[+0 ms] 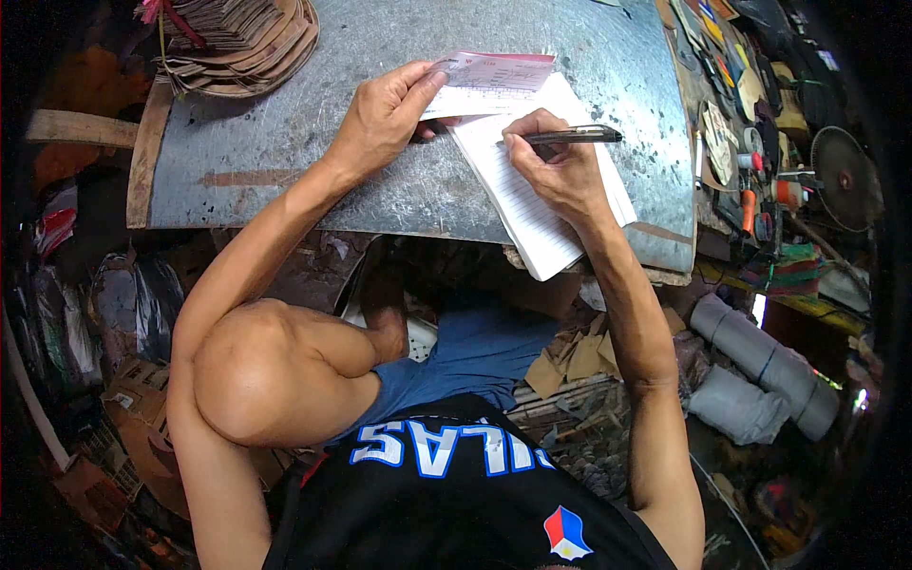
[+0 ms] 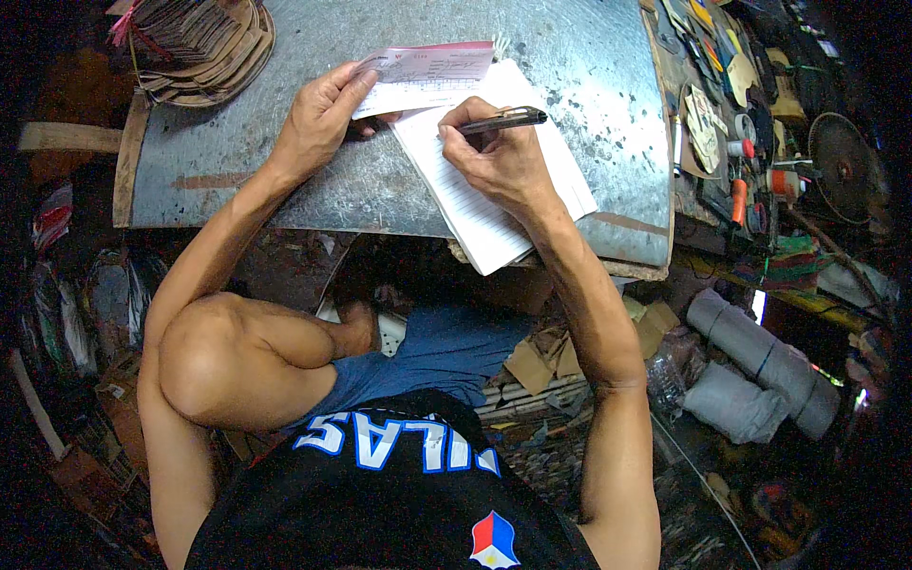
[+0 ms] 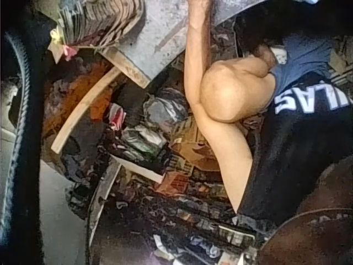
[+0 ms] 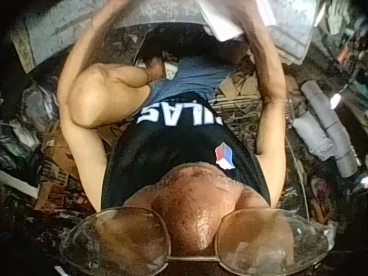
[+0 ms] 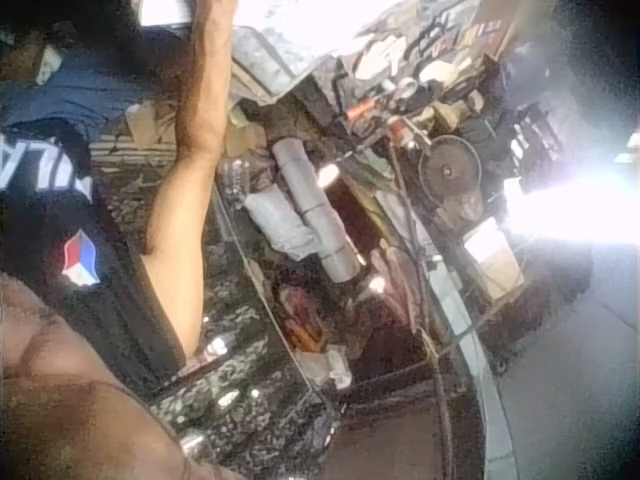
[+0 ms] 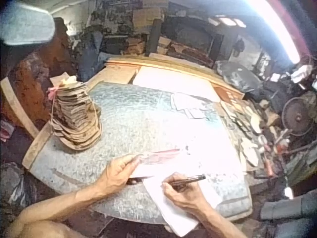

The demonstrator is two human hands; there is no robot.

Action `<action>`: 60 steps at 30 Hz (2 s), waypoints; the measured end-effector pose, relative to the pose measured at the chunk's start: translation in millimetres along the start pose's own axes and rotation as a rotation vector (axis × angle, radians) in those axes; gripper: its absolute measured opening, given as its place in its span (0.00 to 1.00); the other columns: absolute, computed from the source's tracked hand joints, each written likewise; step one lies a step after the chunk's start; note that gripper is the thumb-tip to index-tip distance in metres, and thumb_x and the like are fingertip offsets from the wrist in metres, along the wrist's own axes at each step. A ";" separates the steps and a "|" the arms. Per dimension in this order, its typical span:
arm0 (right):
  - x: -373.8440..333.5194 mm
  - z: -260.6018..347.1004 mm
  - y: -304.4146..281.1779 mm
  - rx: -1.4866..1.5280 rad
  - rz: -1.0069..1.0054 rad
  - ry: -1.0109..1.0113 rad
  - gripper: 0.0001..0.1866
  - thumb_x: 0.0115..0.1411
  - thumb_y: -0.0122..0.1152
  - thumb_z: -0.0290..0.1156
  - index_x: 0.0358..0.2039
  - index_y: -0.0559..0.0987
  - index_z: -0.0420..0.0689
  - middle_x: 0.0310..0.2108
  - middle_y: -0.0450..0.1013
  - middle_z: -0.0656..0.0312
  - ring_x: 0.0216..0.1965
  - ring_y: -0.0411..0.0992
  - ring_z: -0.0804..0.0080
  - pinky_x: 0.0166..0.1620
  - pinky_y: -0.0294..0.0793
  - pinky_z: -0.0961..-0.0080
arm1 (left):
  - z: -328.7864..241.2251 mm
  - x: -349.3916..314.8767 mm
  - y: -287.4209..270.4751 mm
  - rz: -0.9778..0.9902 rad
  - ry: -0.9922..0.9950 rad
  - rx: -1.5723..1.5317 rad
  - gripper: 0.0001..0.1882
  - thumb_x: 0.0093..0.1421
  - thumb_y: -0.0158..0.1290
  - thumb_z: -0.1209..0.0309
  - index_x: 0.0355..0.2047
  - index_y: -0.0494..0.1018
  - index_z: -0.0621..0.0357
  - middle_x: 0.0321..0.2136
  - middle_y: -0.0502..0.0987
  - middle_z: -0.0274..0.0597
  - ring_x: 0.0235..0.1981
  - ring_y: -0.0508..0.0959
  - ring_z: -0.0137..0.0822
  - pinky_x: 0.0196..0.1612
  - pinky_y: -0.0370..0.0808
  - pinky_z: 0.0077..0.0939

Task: Writing records in a notebook while referencing a paper slip at a workbench.

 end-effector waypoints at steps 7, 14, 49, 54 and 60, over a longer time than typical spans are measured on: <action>0.5 -0.8 0.3 0.001 0.015 -0.006 0.04 0.56 0.61 0.28 0.27 0.78 0.41 0.15 0.70 0.69 0.17 0.63 0.84 0.20 0.61 0.83 | -4.3 -0.9 0.9 -0.001 -0.039 -0.012 0.16 0.68 0.45 0.64 0.47 0.74 0.62 0.23 0.79 0.37 0.21 0.75 0.20 0.23 0.74 0.14; -0.5 -0.2 -1.0 0.011 0.019 0.004 0.04 0.56 0.61 0.28 0.27 0.78 0.41 0.15 0.70 0.68 0.17 0.63 0.84 0.20 0.61 0.83 | -2.1 -0.2 0.7 -0.004 -0.027 -0.006 0.16 0.68 0.45 0.64 0.47 0.74 0.62 0.24 0.79 0.35 0.21 0.75 0.20 0.24 0.74 0.14; -3.5 -4.9 -7.2 -0.020 0.051 0.149 0.04 0.59 0.58 0.25 0.29 0.78 0.38 0.21 0.69 0.71 0.23 0.64 0.87 0.26 0.63 0.85 | -3.0 1.0 4.1 -0.004 -0.023 -0.025 0.17 0.68 0.45 0.63 0.46 0.75 0.62 0.23 0.78 0.35 0.21 0.75 0.20 0.23 0.74 0.14; -2.7 -4.3 -6.9 -0.017 0.022 0.130 0.03 0.58 0.59 0.24 0.30 0.78 0.39 0.22 0.70 0.71 0.24 0.64 0.87 0.27 0.64 0.85 | -0.2 1.2 4.1 0.005 -0.011 -0.023 0.17 0.68 0.45 0.63 0.47 0.75 0.62 0.23 0.78 0.35 0.21 0.75 0.20 0.23 0.74 0.14; -1.9 -10.4 -3.3 0.006 -0.031 0.076 0.05 0.57 0.61 0.30 0.28 0.79 0.43 0.14 0.66 0.72 0.18 0.60 0.85 0.21 0.59 0.82 | 2.2 2.0 0.9 0.006 -0.015 -0.033 0.17 0.68 0.46 0.63 0.46 0.75 0.63 0.23 0.78 0.35 0.22 0.75 0.20 0.24 0.74 0.15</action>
Point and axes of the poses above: each hand's wrist, its own x-axis towards the middle knuckle, its own y-axis out of the palm, z = x × y, the point moved 2 cm from there along x, towards the middle knuckle
